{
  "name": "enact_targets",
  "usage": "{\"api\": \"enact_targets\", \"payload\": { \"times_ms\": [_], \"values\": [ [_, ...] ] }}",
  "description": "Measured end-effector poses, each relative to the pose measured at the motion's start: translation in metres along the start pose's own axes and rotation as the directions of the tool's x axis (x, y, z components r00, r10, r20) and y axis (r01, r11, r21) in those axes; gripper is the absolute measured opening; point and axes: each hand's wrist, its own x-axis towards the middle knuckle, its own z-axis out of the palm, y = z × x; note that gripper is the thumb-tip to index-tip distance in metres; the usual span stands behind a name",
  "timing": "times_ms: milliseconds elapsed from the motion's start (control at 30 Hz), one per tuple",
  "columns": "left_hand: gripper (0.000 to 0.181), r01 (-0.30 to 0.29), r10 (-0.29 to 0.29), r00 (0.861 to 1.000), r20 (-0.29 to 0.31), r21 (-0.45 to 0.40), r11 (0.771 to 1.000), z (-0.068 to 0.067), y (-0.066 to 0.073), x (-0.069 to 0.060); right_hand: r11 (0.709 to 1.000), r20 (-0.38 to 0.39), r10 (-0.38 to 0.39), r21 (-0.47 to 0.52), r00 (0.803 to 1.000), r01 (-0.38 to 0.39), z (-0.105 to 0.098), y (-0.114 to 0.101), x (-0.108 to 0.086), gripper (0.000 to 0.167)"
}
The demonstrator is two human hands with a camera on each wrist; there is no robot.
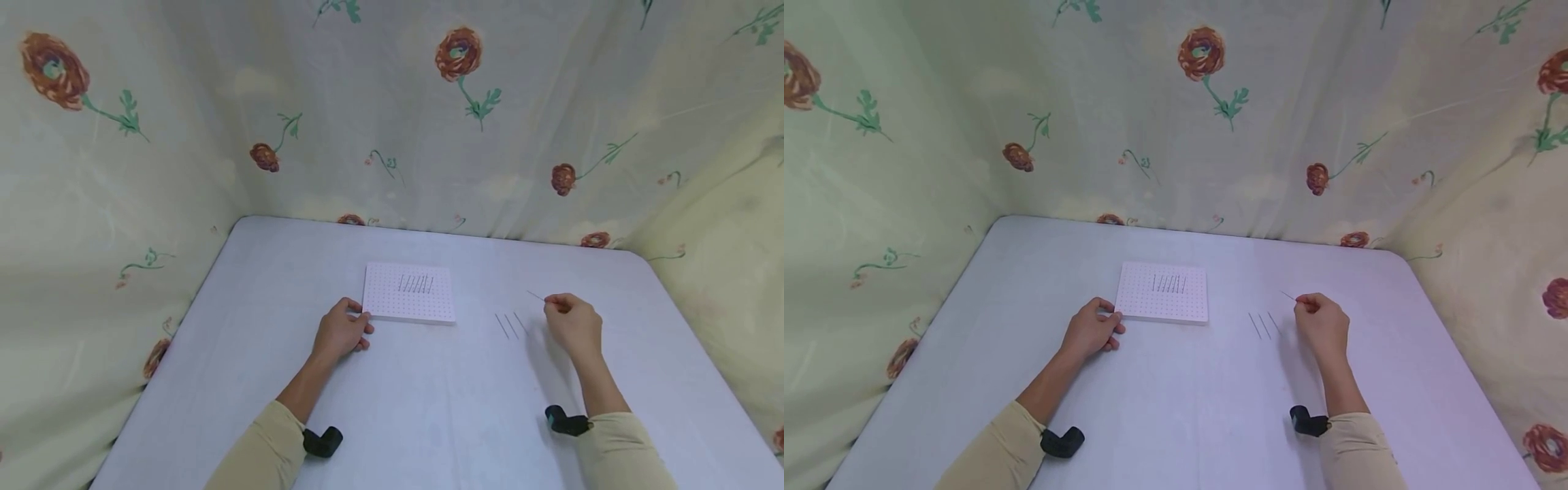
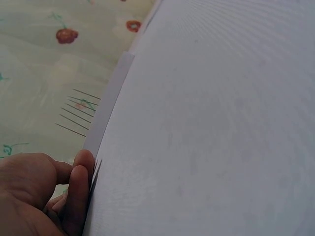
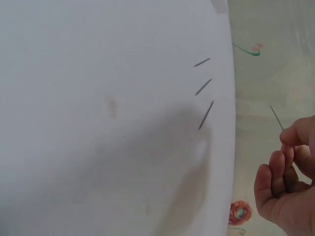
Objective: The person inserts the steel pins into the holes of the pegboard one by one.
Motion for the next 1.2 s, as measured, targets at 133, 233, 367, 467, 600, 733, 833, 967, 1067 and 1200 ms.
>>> {"api": "enact_targets", "payload": {
  "times_ms": [133, 233, 367, 467, 600, 733, 833, 967, 1067, 1200],
  "values": [
    [0.028, 0.0, 0.0, 1.0, -0.002, 0.002, 1.0, 0.0, 0.0, 0.0, 0.999, -0.002, 0.014, 0.031, 1.0, -0.014, -0.002, -0.006, -0.001, 0.036],
    [0.028, 0.009, -0.009, 1.0, -0.006, 0.01, 1.0, 0.001, 0.001, 0.0, 0.999, -0.001, 0.018, 0.046, 1.0, -0.018, -0.002, -0.008, -0.001, 0.039],
    [0.027, 0.012, -0.012, 1.0, -0.011, 0.016, 1.0, 0.001, 0.001, 0.0, 0.996, 0.024, 0.028, 0.079, 0.999, -0.03, -0.002, -0.01, -0.002, 0.041],
    [0.027, 0.01, -0.009, 1.0, -0.016, 0.019, 1.0, 0.001, 0.002, 0.0, 0.991, 0.044, 0.041, 0.122, 0.998, -0.047, -0.001, -0.012, -0.003, 0.038],
    [0.027, 0.005, -0.005, 1.0, -0.018, 0.027, 1.0, 0.001, 0.001, -0.001, 0.981, 0.061, 0.049, 0.183, 0.997, -0.06, 0.0, -0.016, -0.002, 0.035],
    [0.027, 0.006, -0.005, 1.0, -0.02, 0.028, 1.0, 0.001, 0.0, 0.0, 0.967, 0.054, 0.06, 0.245, 0.997, -0.072, 0.003, -0.022, -0.001, 0.039],
    [0.027, 0.004, -0.003, 1.0, -0.02, 0.027, 1.0, 0.001, 0.0, 0.001, 0.956, 0.035, 0.072, 0.282, 0.997, -0.079, 0.006, -0.027, 0.0, 0.04],
    [0.027, -0.002, 0.003, 1.0, -0.019, 0.025, 1.0, 0.001, 0.0, 0.001, 0.947, 0.013, 0.075, 0.311, 0.997, -0.076, 0.009, -0.032, 0.002, 0.04],
    [0.027, 0.002, -0.002, 1.0, -0.02, 0.025, 1.0, 0.001, 0.0, 0.001, 0.94, 0.01, 0.07, 0.333, 0.997, -0.07, 0.012, -0.036, 0.001, 0.04],
    [0.027, 0.015, -0.014, 1.0, -0.018, 0.023, 1.0, 0.002, -0.001, 0.001, 0.931, 0.008, 0.05, 0.362, 0.999, -0.05, 0.015, -0.042, -0.003, 0.038]
  ]
}}
